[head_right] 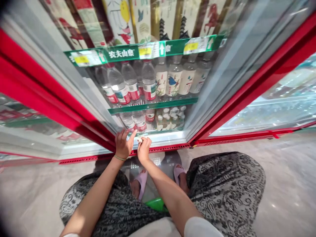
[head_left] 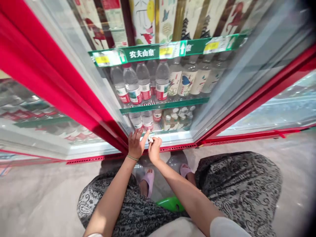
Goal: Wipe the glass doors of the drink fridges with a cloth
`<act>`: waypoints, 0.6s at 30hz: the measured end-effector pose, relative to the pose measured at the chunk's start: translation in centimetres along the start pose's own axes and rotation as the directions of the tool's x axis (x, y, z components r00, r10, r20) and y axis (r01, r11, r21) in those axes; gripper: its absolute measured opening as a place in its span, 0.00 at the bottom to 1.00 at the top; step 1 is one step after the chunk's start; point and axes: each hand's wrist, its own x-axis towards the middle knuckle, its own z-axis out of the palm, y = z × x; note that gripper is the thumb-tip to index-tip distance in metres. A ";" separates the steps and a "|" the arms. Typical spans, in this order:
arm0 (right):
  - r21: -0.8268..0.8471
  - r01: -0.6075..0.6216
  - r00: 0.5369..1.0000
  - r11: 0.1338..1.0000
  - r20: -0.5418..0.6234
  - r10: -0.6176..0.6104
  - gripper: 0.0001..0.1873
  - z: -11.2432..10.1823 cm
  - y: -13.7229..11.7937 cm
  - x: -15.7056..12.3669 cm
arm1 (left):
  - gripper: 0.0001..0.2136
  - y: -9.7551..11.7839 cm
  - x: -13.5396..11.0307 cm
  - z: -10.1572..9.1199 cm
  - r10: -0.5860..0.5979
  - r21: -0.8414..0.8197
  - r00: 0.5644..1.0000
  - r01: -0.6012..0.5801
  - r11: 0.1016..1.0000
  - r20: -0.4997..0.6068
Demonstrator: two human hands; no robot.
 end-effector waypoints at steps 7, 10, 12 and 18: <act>0.104 0.403 0.822 0.909 0.394 -0.410 0.09 3.0 -3.2 0.8 | 0.23 -4.4 -1.4 -4.1 -0.064 -0.081 0.995 0.058 0.995 -0.077; 0.133 0.491 0.745 0.861 0.448 -0.494 0.10 2.6 -4.7 2.8 | 0.24 -5.6 -0.1 -6.1 -0.021 -0.144 0.989 0.000 0.990 -0.146; 0.141 0.541 0.716 0.829 0.440 -0.542 0.12 1.9 -6.1 4.5 | 0.24 -6.3 1.0 -7.6 -0.032 -0.149 0.974 -0.002 0.989 -0.225; -0.120 0.599 0.800 0.792 0.120 -0.588 0.13 -0.3 -11.6 10.0 | 0.25 -7.5 2.7 -11.2 -0.155 -0.208 0.888 0.068 0.976 -0.432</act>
